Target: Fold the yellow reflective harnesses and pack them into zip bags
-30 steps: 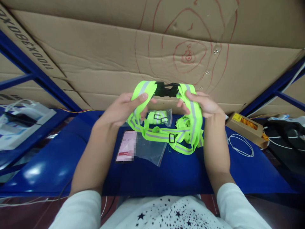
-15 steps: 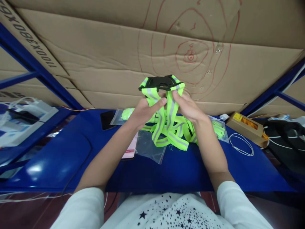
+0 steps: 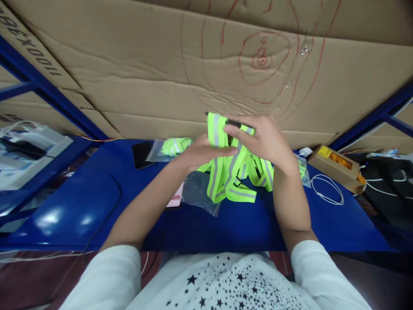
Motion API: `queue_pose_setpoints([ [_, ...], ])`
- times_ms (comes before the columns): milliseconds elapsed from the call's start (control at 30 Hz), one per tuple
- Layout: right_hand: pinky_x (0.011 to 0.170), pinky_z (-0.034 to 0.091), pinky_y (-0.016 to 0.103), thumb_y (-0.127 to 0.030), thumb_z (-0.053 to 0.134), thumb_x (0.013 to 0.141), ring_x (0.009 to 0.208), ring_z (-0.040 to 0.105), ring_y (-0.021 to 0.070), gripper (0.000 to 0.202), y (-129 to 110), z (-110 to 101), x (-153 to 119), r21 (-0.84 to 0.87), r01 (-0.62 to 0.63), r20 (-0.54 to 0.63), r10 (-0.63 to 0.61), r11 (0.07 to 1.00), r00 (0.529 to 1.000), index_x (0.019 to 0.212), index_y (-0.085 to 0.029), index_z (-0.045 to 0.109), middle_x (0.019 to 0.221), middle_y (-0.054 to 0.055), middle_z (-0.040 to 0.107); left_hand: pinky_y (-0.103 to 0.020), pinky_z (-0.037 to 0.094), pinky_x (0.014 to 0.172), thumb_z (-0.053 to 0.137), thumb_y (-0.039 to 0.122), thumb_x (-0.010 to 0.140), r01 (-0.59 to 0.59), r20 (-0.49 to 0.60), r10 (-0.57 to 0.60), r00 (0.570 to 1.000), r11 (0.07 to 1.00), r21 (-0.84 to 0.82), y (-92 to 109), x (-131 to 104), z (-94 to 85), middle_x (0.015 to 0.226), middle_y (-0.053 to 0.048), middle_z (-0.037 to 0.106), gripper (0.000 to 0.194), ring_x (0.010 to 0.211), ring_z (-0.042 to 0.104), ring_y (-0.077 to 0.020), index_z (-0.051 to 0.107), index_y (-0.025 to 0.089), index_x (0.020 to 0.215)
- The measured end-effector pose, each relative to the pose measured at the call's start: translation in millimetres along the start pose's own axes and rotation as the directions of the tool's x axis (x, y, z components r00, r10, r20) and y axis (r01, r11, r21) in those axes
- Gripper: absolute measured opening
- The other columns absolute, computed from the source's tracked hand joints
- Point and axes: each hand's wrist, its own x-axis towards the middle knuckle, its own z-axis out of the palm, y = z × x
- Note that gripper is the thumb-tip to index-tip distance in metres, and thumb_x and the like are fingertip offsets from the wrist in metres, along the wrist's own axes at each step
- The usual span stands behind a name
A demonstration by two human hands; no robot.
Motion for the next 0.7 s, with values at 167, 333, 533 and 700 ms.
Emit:
queue_pose_setpoints([
  [167,0.076,0.051,0.033,-0.067,0.065,0.093,0.075,0.058,0.0192,0.059,3.0,1.8,1.4,0.092,-0.179,-0.137,0.191,0.979,0.972,0.058,-0.020,0.054,0.054,0.000,0.037,-0.046,0.061,0.095,0.095,0.030,0.069,0.093,0.158,-0.082,0.984,0.994,-0.060,1.2,-1.1,1.0,0.115,-0.008,0.079,0.054,0.104,0.076,-0.0299,0.075,0.021,0.119],
  [333,0.066,0.045,0.030,-0.068,0.066,0.091,0.073,0.054,0.0166,0.055,19.2,0.7,6.1,0.344,-0.242,-0.066,0.280,0.908,0.958,0.067,-0.021,0.054,0.064,0.000,0.045,-0.048,0.063,0.096,0.098,0.029,0.064,0.104,0.163,-0.089,0.983,0.991,-0.083,3.5,-1.7,-0.5,0.115,-0.008,0.080,0.053,0.111,0.075,-0.0331,0.077,0.023,0.112],
  [533,0.074,0.046,0.028,-0.062,0.081,0.080,0.085,0.059,0.0154,0.047,38.3,7.6,16.2,0.442,-0.182,-0.011,0.208,0.879,0.978,0.102,-0.024,0.066,0.091,0.000,0.064,-0.048,0.062,0.097,0.096,0.025,0.067,0.081,0.111,-0.070,0.991,0.993,-0.089,6.8,-6.8,0.3,0.126,-0.009,0.077,0.055,0.115,0.075,-0.0339,0.075,0.022,0.118],
  [700,0.069,0.042,0.027,-0.068,0.059,0.095,0.073,0.052,0.0131,0.051,37.6,0.4,13.0,0.290,-0.092,0.083,0.071,0.953,0.994,0.083,-0.019,0.067,0.078,-0.001,0.060,-0.048,0.062,0.098,0.095,0.029,0.069,0.109,0.132,-0.098,0.986,0.991,-0.080,0.4,-6.0,-3.3,0.129,-0.011,0.076,0.058,0.122,0.071,-0.0363,0.074,0.020,0.122],
])
